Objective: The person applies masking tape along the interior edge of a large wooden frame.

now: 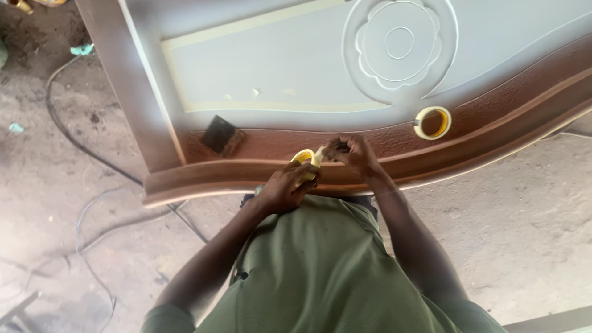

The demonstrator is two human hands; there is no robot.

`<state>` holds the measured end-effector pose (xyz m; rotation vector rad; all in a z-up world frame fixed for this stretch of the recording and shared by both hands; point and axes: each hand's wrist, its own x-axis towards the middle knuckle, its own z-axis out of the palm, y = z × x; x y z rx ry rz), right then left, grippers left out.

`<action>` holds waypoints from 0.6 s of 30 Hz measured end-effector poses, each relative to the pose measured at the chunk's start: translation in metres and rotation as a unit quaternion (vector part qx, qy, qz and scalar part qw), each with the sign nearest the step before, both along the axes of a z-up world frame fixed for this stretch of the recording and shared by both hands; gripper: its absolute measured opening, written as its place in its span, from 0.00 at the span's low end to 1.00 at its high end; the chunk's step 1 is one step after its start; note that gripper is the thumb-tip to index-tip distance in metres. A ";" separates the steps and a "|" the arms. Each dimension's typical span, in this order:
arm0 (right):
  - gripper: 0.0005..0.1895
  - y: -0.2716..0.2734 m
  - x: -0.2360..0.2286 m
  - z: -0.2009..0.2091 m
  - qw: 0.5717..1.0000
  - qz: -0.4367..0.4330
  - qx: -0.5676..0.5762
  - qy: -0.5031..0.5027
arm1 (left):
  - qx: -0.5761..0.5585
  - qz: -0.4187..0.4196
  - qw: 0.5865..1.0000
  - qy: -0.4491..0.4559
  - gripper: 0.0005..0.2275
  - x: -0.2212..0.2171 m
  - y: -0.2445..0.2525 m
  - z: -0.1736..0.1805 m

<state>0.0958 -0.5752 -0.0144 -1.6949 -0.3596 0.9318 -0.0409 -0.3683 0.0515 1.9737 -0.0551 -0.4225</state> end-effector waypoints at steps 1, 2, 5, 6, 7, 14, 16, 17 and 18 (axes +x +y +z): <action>0.07 -0.013 0.006 -0.001 0.999 -0.011 0.034 0.009 | 0.002 0.006 1.000 0.006 0.10 0.006 -0.014 0.002; 0.07 -0.022 0.012 -0.003 0.999 -0.005 0.035 0.015 | 0.028 0.040 0.996 0.076 0.12 0.011 -0.025 0.004; 0.09 -0.040 0.048 -0.012 0.987 0.008 -0.157 -0.024 | 0.031 0.125 0.985 0.110 0.16 0.009 -0.046 0.010; 0.08 -0.041 0.064 -0.016 0.994 0.010 -0.085 -0.069 | 0.010 0.159 0.985 0.066 0.18 0.011 -0.047 0.008; 0.07 -0.041 0.074 -0.020 0.994 0.002 -0.016 -0.109 | 0.015 0.157 0.985 0.068 0.18 0.015 -0.047 0.006; 0.04 -0.008 0.195 -0.037 0.968 -0.067 -0.133 -0.201 | 0.085 0.200 0.976 0.006 0.16 0.038 -0.015 -0.014; 0.05 0.002 0.219 -0.040 0.957 -0.074 -0.104 -0.261 | 0.097 0.194 0.976 -0.015 0.15 0.054 -0.001 -0.020; 0.05 0.010 0.232 -0.045 0.956 -0.077 -0.107 -0.264 | 0.116 0.181 0.974 -0.067 0.18 0.067 0.006 -0.023; 0.04 0.020 0.243 -0.050 0.943 -0.093 -0.121 -0.296 | 0.133 0.169 0.969 -0.118 0.20 0.081 0.014 -0.027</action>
